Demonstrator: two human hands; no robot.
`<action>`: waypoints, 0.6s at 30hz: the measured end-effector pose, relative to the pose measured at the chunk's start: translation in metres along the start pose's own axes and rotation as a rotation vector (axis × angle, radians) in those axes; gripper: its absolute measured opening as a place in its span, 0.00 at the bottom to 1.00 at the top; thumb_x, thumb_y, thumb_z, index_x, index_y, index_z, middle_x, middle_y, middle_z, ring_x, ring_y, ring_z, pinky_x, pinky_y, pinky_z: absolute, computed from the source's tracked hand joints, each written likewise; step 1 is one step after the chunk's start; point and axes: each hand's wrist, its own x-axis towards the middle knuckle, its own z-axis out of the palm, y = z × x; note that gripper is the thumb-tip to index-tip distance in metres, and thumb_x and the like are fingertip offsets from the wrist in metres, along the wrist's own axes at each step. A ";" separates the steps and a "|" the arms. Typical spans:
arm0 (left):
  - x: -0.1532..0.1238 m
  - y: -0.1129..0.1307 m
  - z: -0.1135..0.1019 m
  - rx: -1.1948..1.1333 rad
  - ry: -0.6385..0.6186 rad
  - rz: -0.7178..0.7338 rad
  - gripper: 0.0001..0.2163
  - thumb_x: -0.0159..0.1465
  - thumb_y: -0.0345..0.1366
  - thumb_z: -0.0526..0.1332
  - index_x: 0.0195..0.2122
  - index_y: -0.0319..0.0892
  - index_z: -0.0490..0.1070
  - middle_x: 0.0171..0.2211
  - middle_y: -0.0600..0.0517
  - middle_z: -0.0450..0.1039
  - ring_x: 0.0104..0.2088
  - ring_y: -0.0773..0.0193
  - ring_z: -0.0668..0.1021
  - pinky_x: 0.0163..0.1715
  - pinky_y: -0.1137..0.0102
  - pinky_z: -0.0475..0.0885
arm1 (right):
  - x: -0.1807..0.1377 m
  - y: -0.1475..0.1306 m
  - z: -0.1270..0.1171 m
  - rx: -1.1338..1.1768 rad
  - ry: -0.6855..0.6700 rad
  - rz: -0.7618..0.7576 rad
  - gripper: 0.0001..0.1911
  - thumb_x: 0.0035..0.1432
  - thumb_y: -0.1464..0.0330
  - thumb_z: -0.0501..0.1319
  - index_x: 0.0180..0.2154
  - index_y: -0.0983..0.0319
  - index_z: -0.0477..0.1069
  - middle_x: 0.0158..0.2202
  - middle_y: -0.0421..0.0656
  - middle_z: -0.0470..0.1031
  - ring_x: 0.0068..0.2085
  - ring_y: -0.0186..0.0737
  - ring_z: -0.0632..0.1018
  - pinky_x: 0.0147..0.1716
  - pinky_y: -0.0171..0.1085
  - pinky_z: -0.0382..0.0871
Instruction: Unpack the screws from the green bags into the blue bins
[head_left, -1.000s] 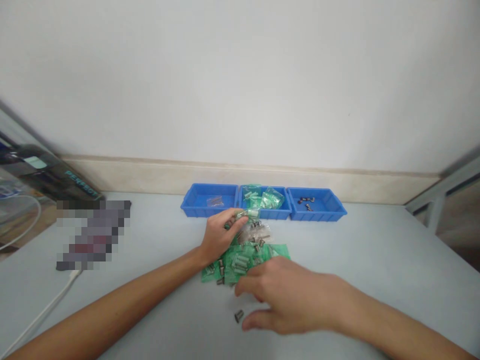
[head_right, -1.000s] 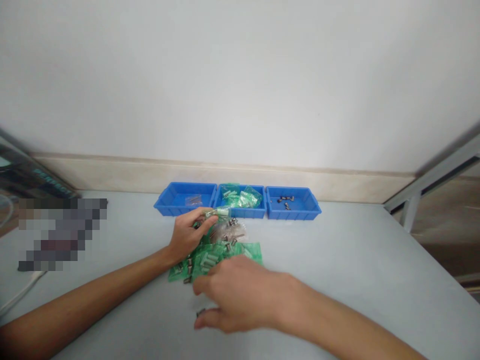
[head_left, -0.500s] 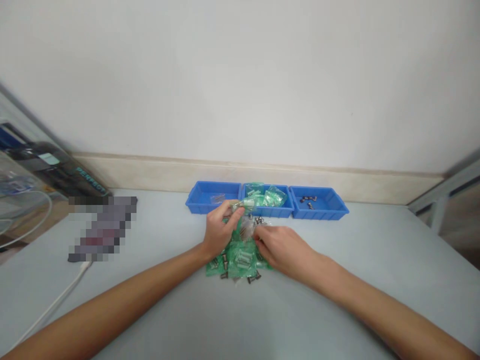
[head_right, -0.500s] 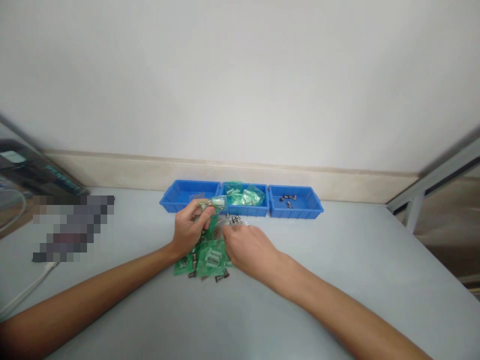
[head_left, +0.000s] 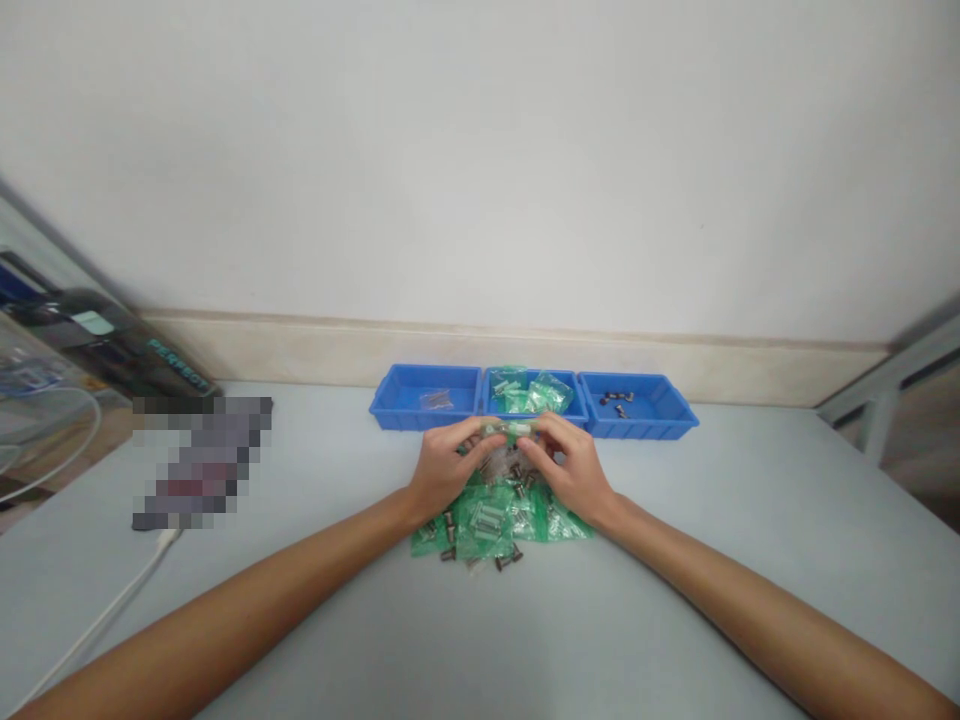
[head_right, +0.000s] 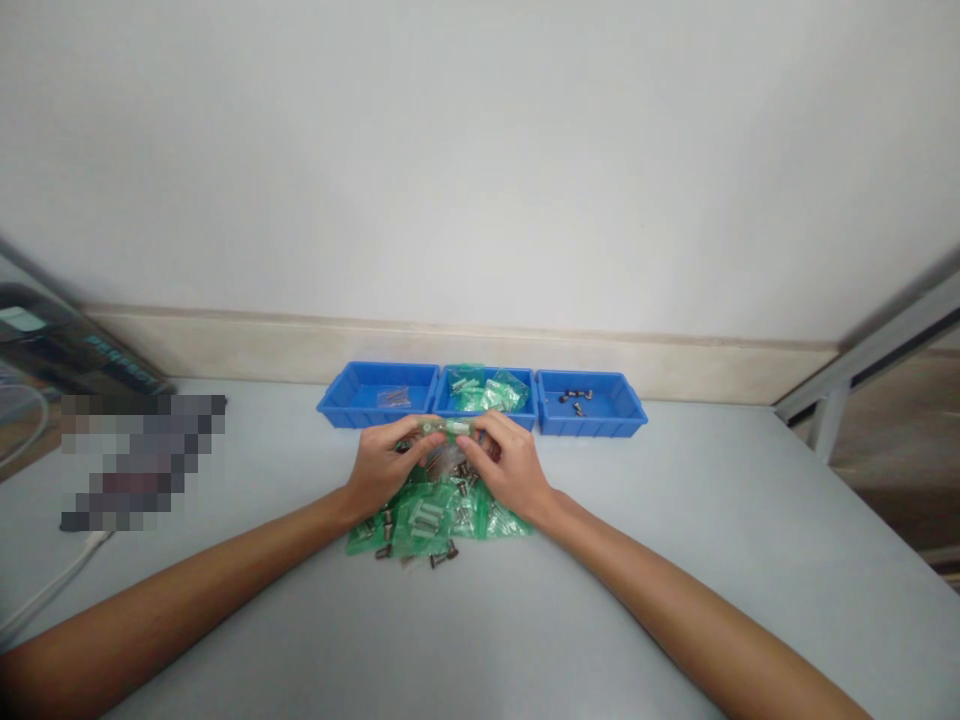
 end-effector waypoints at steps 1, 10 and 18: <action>0.000 0.000 0.000 0.025 -0.014 0.009 0.15 0.64 0.45 0.60 0.27 0.39 0.73 0.17 0.57 0.69 0.19 0.69 0.70 0.23 0.75 0.64 | -0.001 -0.001 0.001 -0.020 0.012 -0.013 0.11 0.63 0.64 0.57 0.29 0.61 0.67 0.25 0.39 0.65 0.27 0.35 0.67 0.28 0.34 0.61; 0.002 0.002 -0.001 0.091 -0.058 0.156 0.20 0.67 0.46 0.55 0.22 0.40 0.69 0.18 0.55 0.69 0.20 0.69 0.70 0.24 0.75 0.63 | -0.003 -0.002 0.003 -0.088 0.037 0.007 0.16 0.64 0.63 0.55 0.24 0.61 0.64 0.22 0.38 0.64 0.25 0.34 0.66 0.28 0.34 0.59; 0.000 0.000 -0.001 0.064 -0.097 0.091 0.20 0.67 0.44 0.56 0.19 0.40 0.68 0.15 0.57 0.67 0.17 0.71 0.69 0.22 0.76 0.64 | -0.003 0.000 0.004 -0.071 -0.002 0.012 0.19 0.65 0.62 0.54 0.22 0.61 0.61 0.21 0.37 0.62 0.24 0.34 0.65 0.26 0.33 0.57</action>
